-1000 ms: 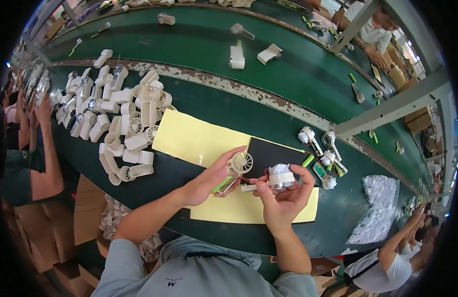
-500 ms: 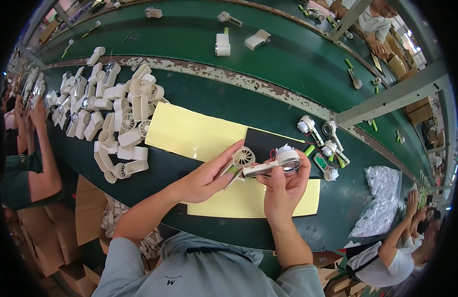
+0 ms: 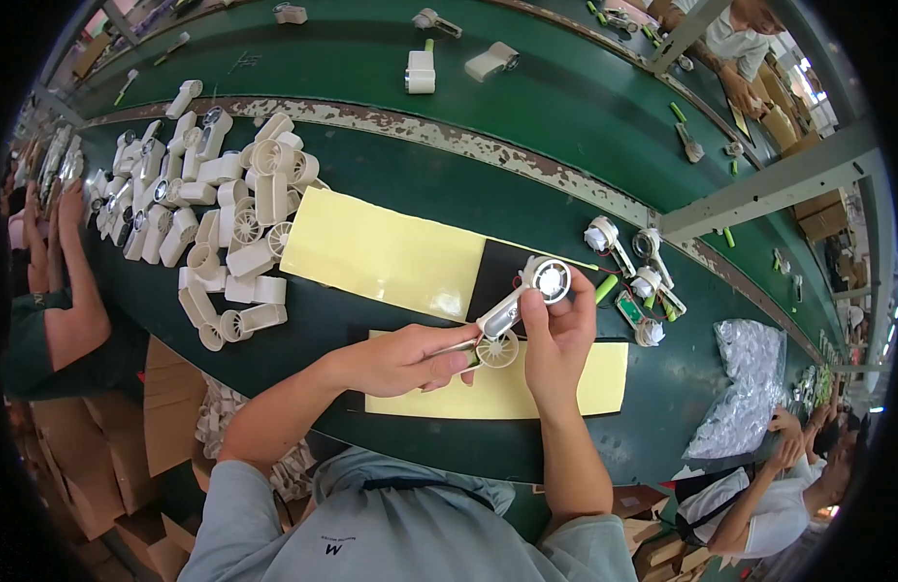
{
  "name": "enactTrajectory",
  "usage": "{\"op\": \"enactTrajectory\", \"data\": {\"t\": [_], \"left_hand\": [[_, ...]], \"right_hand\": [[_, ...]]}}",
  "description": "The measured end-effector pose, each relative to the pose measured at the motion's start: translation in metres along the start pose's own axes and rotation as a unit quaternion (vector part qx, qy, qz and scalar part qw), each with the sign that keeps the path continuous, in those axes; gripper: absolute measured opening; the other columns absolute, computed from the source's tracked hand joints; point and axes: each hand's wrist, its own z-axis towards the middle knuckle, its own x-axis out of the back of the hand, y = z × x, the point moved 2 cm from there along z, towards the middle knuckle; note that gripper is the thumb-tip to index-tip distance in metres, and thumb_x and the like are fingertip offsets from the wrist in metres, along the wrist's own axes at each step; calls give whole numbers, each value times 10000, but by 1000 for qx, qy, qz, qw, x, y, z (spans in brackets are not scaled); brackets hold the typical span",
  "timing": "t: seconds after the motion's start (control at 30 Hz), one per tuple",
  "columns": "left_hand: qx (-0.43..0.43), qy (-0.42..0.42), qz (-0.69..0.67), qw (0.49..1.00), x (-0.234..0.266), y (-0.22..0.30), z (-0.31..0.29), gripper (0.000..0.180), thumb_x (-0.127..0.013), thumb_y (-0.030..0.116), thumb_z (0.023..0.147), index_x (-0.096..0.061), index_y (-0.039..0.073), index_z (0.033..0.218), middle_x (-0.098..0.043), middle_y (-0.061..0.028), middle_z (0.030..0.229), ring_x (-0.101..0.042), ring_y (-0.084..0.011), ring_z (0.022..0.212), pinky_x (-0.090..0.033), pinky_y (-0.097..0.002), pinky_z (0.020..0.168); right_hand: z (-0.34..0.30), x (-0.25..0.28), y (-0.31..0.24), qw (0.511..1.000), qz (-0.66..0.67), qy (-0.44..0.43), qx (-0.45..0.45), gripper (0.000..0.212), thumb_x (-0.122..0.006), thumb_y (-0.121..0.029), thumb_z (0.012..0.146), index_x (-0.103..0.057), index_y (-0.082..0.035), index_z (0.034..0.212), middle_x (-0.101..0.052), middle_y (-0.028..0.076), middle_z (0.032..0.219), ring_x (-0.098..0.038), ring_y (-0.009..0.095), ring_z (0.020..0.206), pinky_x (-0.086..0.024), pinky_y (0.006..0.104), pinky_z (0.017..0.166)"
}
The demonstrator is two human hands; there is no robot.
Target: The person assembles small handheld fans by hand, inserting fan blades, batteries, and internal circuitry into plastic handheld fan housings on a factory production line.
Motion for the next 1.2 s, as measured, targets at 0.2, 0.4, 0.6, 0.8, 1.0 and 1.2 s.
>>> {"op": "enactTrajectory", "data": {"t": [0.2, 0.4, 0.6, 0.8, 1.0, 1.2], "left_hand": [[-27, 14, -78, 996, 3, -10, 2, 577, -471, 213, 1113, -278, 143, 1652, -655, -6, 961, -437, -79, 674, -448, -245, 644], [-37, 77, -75, 994, 17, -22, 7, 439, -509, 230, 1099, -518, 103, 1519, -687, -10, 975, -567, -71, 718, -494, -237, 645], [-54, 68, -48, 995, 21, -24, 12, 469, -527, 215, 1097, -475, 124, 1555, -669, -22, 932, -567, -88, 705, -527, -268, 693], [-64, 101, 11, 993, 14, -23, 10, 474, -573, 202, 1077, -492, 114, 1535, -678, -66, 897, -594, -108, 697, -543, -290, 693], [-69, 89, 63, 992, 16, -25, 10, 429, -541, 238, 1088, -526, 136, 1505, -695, -94, 924, -632, -154, 699, -557, -315, 680], [-80, 94, 72, 990, 15, -30, 8, 500, -545, 203, 1087, -444, 132, 1572, -693, -87, 938, -630, -129, 713, -549, -301, 721]], "right_hand": [[2, 4, 8, 999, 4, -37, -26, 390, -574, -180, 1071, -490, 13, 1399, -720, 119, 1136, -687, 146, 976, -538, 279, 844], [-15, -1, -13, 931, -300, 51, 202, 491, -641, -84, 995, -457, 6, 1442, -597, 134, 1235, -563, 193, 1094, -450, 321, 931], [-104, -74, -4, 834, -374, -333, 230, 267, -806, -85, 822, -671, -50, 1050, -654, 122, 1001, -647, 287, 836, -519, 406, 718], [-127, -107, 17, 793, -505, -276, 199, 281, -811, -104, 806, -632, -37, 1012, -610, 117, 999, -602, 302, 868, -440, 410, 729], [-137, -108, 8, 821, -284, -424, 257, 194, -746, -107, 857, -627, -60, 1002, -621, 91, 961, -605, 294, 893, -469, 399, 780], [-94, -50, -37, 903, -210, -374, -40, 207, -825, -18, 851, -642, -38, 946, -664, 72, 917, -653, 159, 813, -537, 293, 731]]}}
